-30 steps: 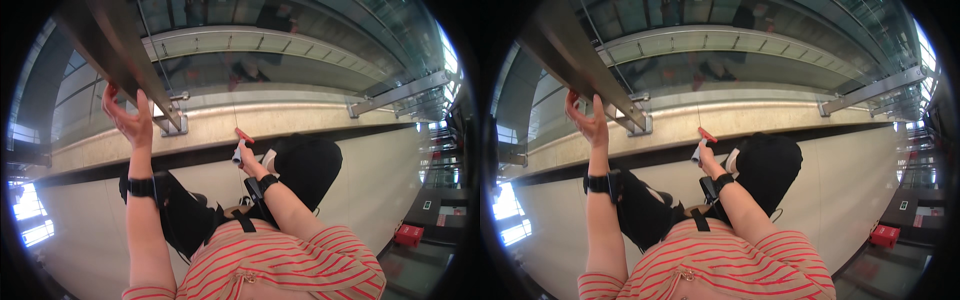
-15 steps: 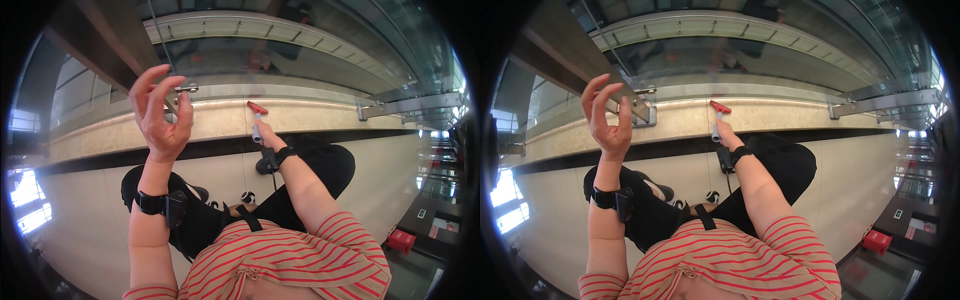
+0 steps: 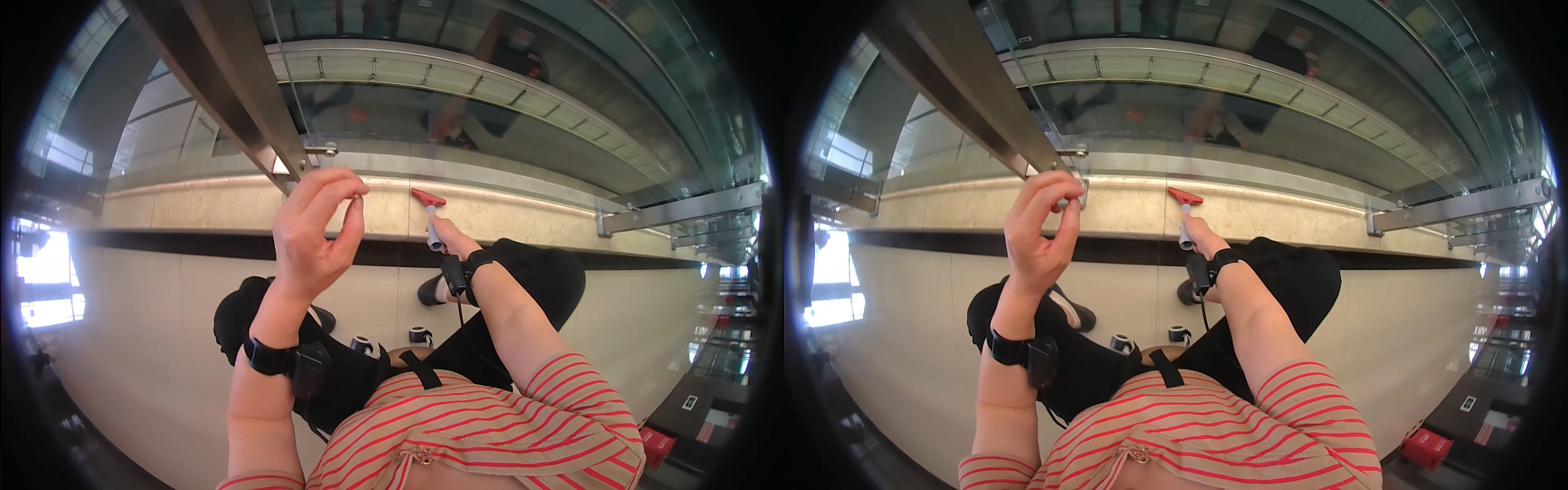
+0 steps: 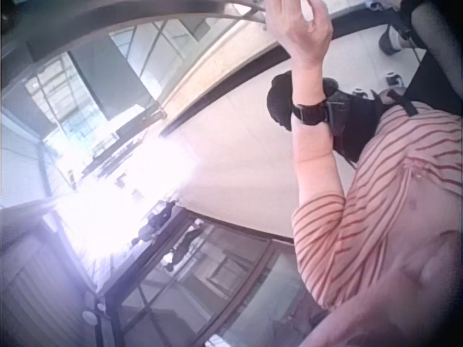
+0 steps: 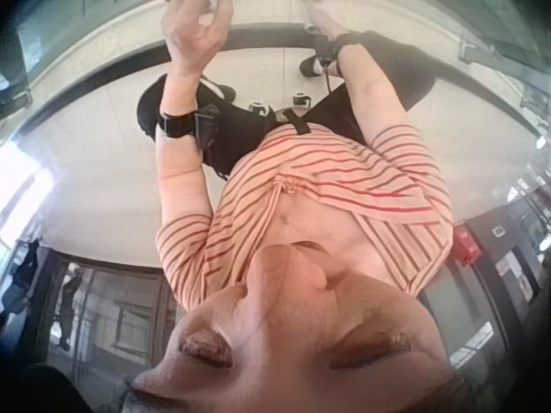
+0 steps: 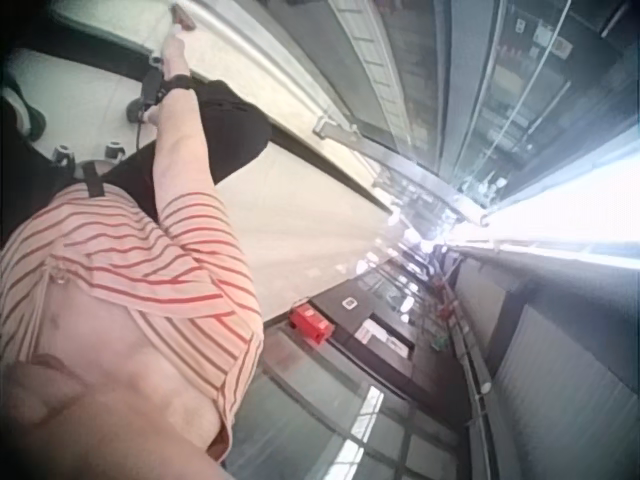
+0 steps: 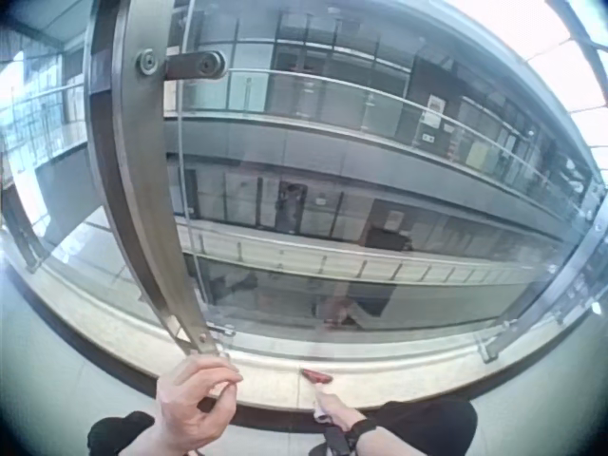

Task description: The person sits on the floor and uses a small red scraper to clean the metal base of a glass railing. They repeatedly scrape along the seam where the metal meets the floor, moving along the railing as they work.

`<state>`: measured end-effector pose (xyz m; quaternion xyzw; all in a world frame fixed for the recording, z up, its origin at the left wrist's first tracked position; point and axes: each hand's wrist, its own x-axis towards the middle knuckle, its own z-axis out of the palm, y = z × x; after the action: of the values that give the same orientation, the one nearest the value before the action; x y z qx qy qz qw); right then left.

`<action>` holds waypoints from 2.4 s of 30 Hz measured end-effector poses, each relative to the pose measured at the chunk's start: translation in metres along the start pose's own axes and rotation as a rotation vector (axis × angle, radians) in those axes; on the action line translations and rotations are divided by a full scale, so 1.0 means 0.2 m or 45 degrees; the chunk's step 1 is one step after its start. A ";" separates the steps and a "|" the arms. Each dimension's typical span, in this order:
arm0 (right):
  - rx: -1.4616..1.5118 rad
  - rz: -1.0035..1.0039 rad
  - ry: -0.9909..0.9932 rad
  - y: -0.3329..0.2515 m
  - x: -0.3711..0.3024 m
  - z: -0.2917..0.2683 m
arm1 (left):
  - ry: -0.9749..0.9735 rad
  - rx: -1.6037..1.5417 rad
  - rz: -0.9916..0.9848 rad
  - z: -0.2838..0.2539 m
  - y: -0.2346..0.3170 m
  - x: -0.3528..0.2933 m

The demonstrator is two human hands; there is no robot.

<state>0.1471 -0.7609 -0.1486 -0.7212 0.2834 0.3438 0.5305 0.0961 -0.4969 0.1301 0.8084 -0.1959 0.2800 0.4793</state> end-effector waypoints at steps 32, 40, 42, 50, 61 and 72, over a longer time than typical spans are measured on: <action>0.844 0.124 -0.385 0.24 -0.51 -0.06 | -0.512 -0.105 -0.279 0.61 0.20 0.03; 0.948 0.101 -0.350 0.18 -0.32 0.01 | -0.743 -0.203 -0.110 0.96 0.21 0.07; 1.135 0.009 -0.464 0.15 -0.26 0.05 | -0.884 -0.346 0.043 1.03 0.28 0.03; 1.234 0.215 -0.408 -0.04 -0.02 0.16 | -1.014 -0.538 0.218 1.09 0.36 -0.02; 1.278 0.122 -0.022 -0.04 0.09 -0.14 | -0.934 -0.608 0.298 1.10 0.36 0.00; 1.316 0.157 -0.256 -0.14 0.14 0.15 | -0.884 -0.607 0.283 1.12 0.34 0.03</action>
<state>0.1793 -0.7254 -0.1615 -0.3112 0.4056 0.2573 0.8200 0.1190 -0.7272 0.0933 0.6953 -0.4904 -0.0119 0.5253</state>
